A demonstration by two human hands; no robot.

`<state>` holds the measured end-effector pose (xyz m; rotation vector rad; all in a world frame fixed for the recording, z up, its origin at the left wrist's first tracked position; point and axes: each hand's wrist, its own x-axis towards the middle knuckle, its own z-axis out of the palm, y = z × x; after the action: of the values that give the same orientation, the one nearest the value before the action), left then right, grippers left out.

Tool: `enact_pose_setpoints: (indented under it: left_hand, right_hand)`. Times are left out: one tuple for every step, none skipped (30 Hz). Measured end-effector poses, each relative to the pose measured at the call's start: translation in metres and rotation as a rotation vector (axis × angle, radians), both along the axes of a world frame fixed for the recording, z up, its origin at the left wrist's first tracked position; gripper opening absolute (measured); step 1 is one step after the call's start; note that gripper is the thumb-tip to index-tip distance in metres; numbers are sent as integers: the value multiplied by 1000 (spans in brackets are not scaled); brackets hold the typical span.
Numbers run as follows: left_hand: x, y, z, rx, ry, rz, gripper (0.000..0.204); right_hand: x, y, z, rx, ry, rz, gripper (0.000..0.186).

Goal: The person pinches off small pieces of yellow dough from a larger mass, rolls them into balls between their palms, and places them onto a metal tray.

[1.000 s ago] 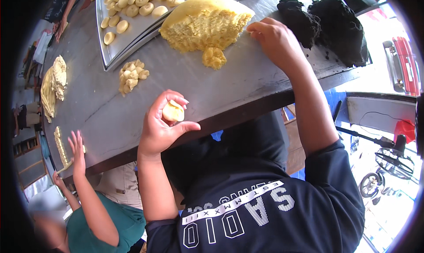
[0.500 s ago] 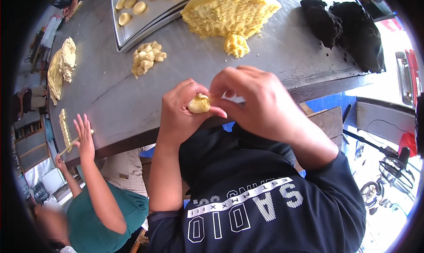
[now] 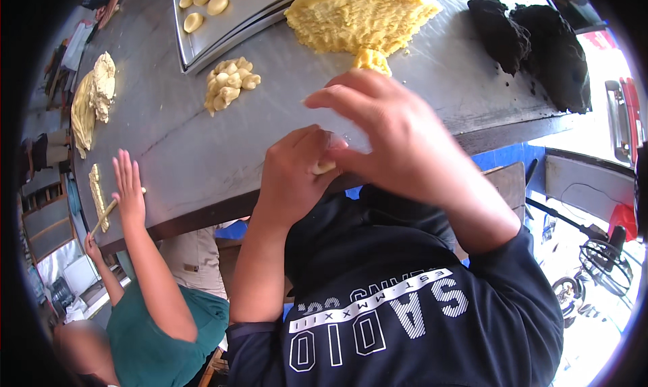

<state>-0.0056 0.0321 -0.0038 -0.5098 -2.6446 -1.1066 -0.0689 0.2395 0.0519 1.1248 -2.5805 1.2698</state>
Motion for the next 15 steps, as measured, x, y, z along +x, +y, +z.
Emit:
enact_pose_setpoints:
  left_hand:
    - [-2, -1, -4, 165, -46, -15, 49]
    - [-6, -1, -5, 329, -90, -38, 52]
    - [-8, -6, -4, 329, -90, -38, 52]
    - [-12, -13, 0, 348, -132, -102, 54]
    - [-15, -15, 4, 372, -172, -173, 55]
    - [-15, -16, -4, 425, -181, -169, 57]
    - [-16, -15, -7, 429, -172, -175, 57]
    - [-15, -14, -9, 531, -170, -148, 57]
    - [-12, -15, -8, 579, -232, -104, 55]
    - [-8, -12, -3, 630, -299, -54, 54]
    - [-5, -10, 2, 684, -361, -2, 53]
    - [-6, -11, 0, 659, -307, -20, 50]
    - [-7, -12, 1, 638, -249, -44, 49]
    - [-10, -17, -4, 589, -204, -100, 49]
    - [-13, -21, -9, 545, -157, -155, 49]
  right_hand:
    - [-10, 10, 3, 10, -48, 50, 43]
    - [-21, 17, 7, 71, -109, 13, 35]
    - [-32, 20, 3, 127, 75, -55, 32]
    - [-45, 22, -9, 236, 194, -114, 29]
    - [-51, 24, -24, 353, 314, -178, 27]
    - [-48, 22, -38, 403, 343, -193, 27]
    - [-49, 16, -38, 454, 375, -205, 27]
    - [-42, 20, -29, 517, 263, -176, 24]
    - [-47, 24, -22, 522, 272, -183, 24]
    - [-48, 30, -21, 416, 218, -126, 22]
    - [-49, 35, -21, 309, 164, -69, 21]
    - [-47, 30, -28, 197, 193, -126, 18]
    - [-40, 26, -37, 205, 194, -135, 18]
    - [-31, 23, -49, 181, 212, -171, 17]
    - [-23, 25, -55, 157, 230, -206, 17]
